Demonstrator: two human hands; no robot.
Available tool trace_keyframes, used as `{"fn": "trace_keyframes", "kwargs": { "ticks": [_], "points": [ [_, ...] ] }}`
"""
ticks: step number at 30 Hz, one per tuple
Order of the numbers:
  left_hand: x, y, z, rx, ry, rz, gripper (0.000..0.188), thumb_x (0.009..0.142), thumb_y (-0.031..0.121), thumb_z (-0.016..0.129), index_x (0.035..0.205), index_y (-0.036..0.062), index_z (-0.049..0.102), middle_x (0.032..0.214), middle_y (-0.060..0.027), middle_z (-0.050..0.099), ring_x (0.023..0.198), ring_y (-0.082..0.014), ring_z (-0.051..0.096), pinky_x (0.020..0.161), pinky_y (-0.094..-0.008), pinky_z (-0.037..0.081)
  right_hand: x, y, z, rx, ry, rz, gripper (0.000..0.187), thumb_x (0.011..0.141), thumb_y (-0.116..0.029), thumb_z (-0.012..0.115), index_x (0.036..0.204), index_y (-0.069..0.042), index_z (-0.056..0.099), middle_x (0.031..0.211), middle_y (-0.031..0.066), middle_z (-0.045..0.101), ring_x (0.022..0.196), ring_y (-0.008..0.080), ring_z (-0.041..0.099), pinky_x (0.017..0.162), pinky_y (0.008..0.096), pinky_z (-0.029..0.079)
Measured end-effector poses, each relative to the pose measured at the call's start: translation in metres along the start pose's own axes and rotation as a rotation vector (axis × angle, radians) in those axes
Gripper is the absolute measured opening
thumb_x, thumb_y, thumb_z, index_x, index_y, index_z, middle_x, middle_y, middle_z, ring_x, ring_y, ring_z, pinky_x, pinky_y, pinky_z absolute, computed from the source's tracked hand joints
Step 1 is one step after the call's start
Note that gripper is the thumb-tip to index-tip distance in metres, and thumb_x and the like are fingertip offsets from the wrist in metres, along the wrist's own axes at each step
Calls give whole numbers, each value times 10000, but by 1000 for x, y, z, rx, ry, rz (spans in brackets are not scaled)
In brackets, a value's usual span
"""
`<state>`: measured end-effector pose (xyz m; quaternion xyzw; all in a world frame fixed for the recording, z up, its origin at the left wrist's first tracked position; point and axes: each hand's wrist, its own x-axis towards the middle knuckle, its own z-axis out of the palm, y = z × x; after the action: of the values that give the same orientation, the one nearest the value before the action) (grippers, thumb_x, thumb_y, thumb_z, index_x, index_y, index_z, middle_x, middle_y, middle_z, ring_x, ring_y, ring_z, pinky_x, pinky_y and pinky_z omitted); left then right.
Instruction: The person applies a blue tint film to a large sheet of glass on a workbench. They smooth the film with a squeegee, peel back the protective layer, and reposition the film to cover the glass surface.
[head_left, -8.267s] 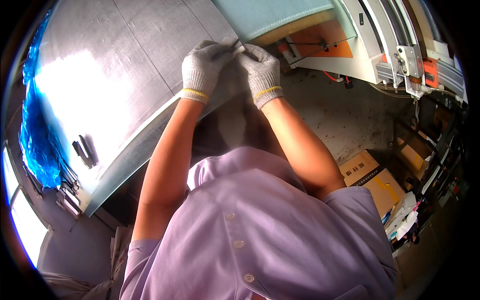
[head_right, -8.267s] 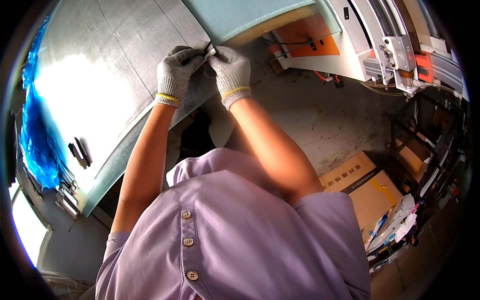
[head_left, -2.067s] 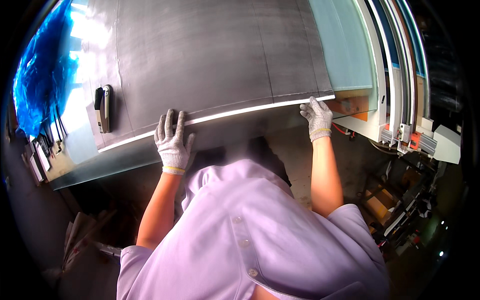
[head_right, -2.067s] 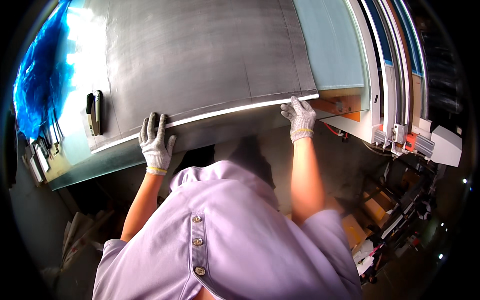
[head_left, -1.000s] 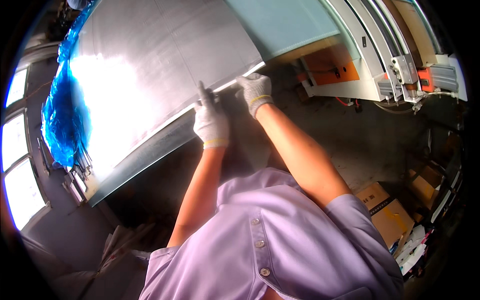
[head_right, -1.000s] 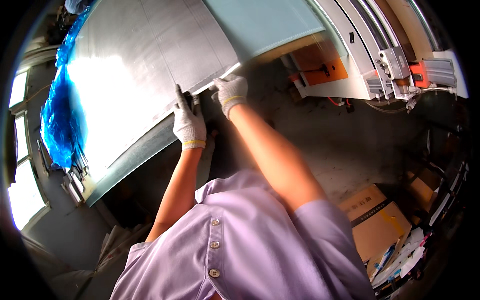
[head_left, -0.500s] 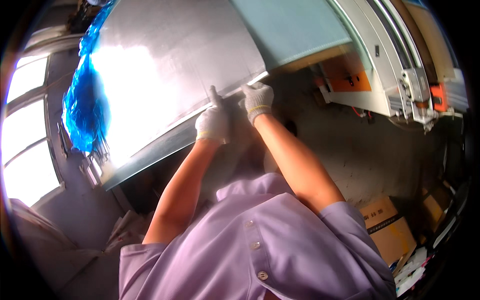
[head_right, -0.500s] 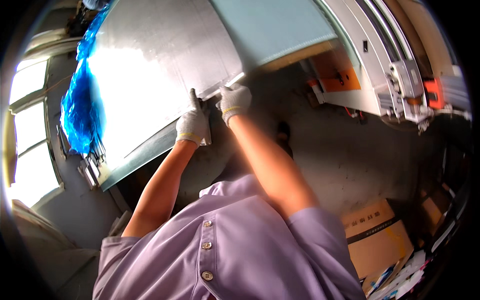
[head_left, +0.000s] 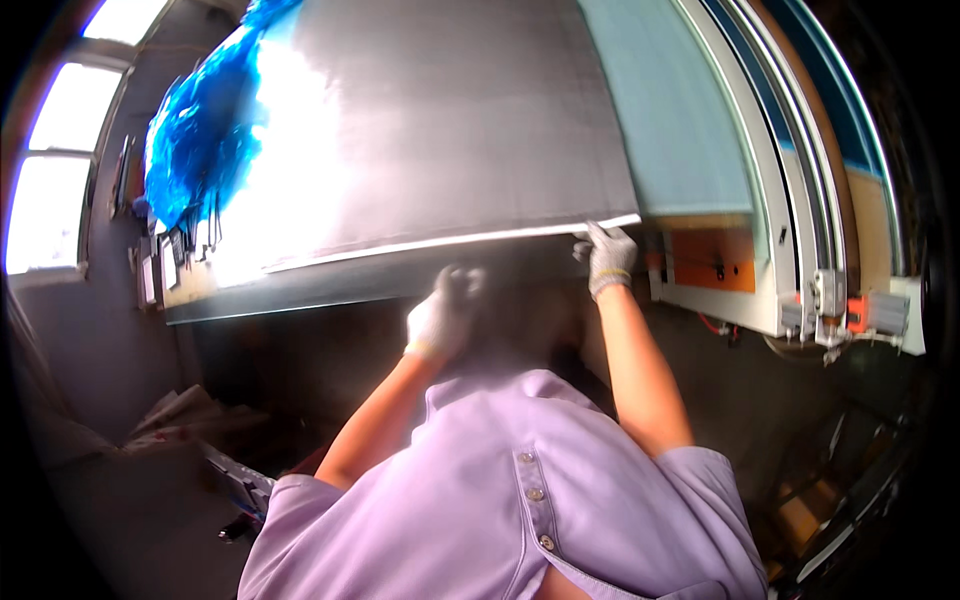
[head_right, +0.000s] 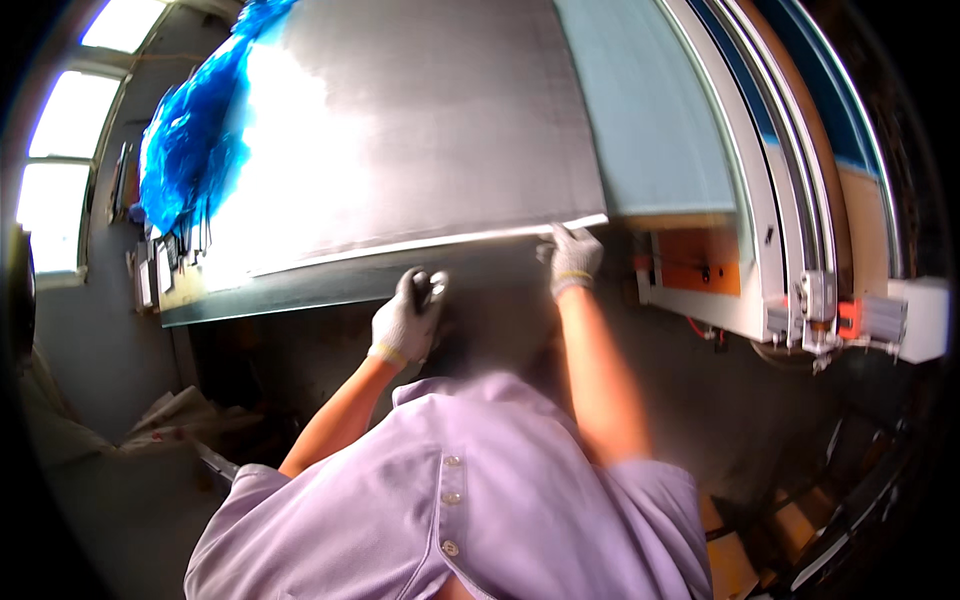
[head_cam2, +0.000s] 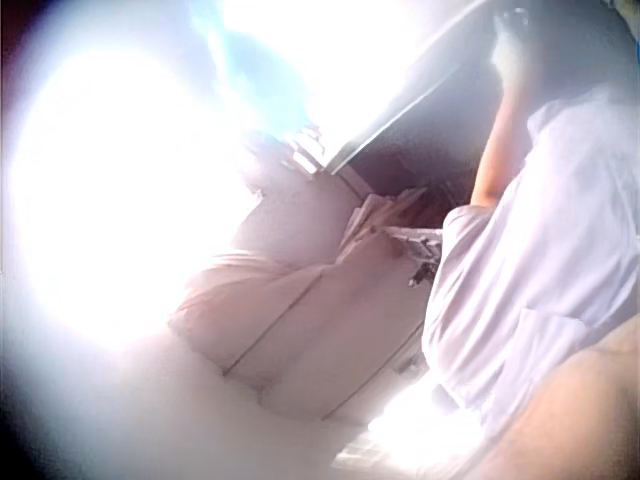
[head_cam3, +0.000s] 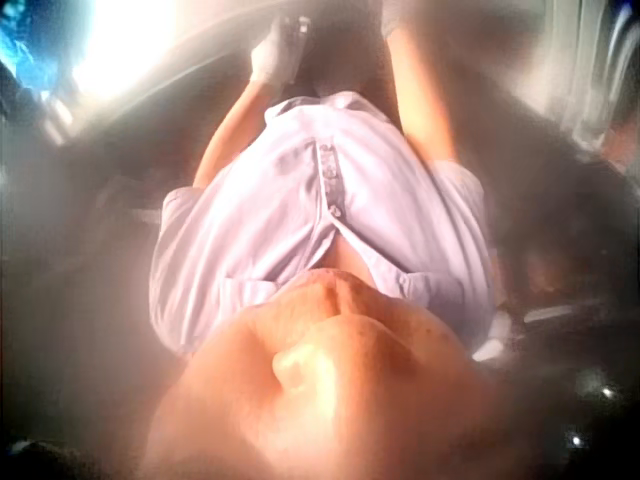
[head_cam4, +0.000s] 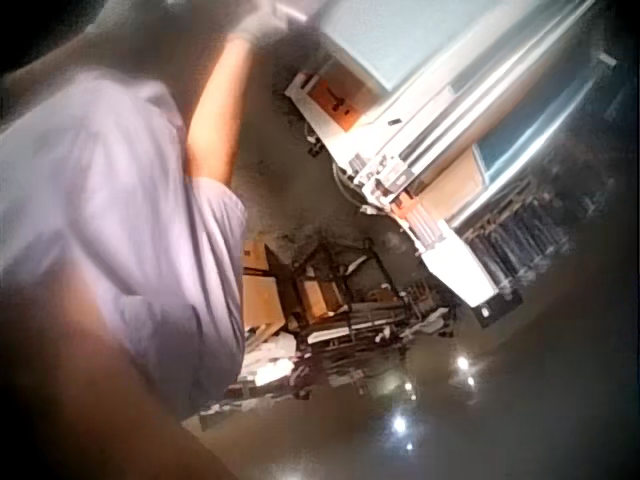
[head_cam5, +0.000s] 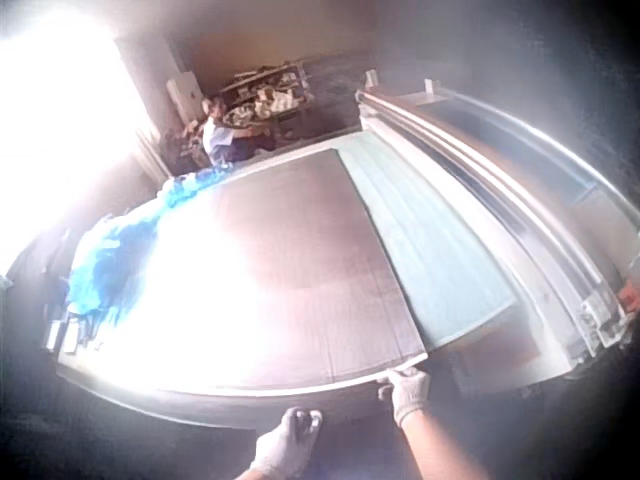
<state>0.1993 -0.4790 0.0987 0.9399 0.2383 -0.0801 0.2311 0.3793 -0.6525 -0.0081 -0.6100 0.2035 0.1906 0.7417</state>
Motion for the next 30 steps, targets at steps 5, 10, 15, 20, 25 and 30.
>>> {"fn": "trace_keyframes", "kwargs": {
  "ticks": [5, 10, 15, 20, 25, 30],
  "points": [
    [-25, -215, -67, -82, 434, -614, 528, 884, 553, 558, 1190, 123, 532, 976, -197, 682, 929, -397, 649, 796, -452, 512, -28, 10, 29, 2, 249, -422, 319, 866, -38, 613, 1178, -8, 556, 881, 66, 632, 605, 125, 615, 511, 248, 520],
    [-11, -430, -178, 233, 504, -872, 635, 927, 584, 411, 1319, 84, 428, 922, -229, 670, 878, -384, 655, 766, -473, 507, -28, 44, 37, -679, 550, -806, 607, 843, 8, 593, 1409, -100, 403, 1204, 186, 581, 930, 253, 624, 787, 343, 512],
    [23, -554, -209, 105, 672, -880, 635, 928, 521, 467, 1396, 101, 374, 1080, -231, 626, 970, -397, 618, 832, -477, 483, -33, 34, 63, -1289, 571, -598, 505, 789, -10, 658, 1274, -97, 545, 1271, 211, 505, 1101, 358, 554, 900, 412, 472],
    [46, -474, -170, 85, 1054, -651, 779, 769, 213, 722, 1438, 110, 338, 1369, -210, 426, 1275, -373, 407, 1056, -414, 348, -55, 13, 65, -1429, 592, -548, 460, 790, -13, 661, 1232, -71, 548, 1196, 185, 513, 1096, 357, 538, 912, 424, 459],
    [3, -396, -59, -1156, 943, -718, 434, 879, 184, 641, 1234, -7, 481, 1024, -180, 596, 868, -277, 625, 761, -359, 521, -55, 10, 64, -1300, 513, -752, 497, 779, 25, 651, 1252, -72, 535, 1277, 178, 470, 1145, 354, 518, 977, 400, 442],
    [10, -311, -57, -1901, 146, -837, 589, 945, 361, 557, 1324, -51, 375, 1214, -262, 553, 1066, -363, 601, 876, -457, 522, -57, -33, 74, -1572, 682, -656, 376, 801, -4, 604, 1153, -136, 608, 1300, 185, 461, 1236, 375, 432, 1041, 440, 372]
  ]
}}
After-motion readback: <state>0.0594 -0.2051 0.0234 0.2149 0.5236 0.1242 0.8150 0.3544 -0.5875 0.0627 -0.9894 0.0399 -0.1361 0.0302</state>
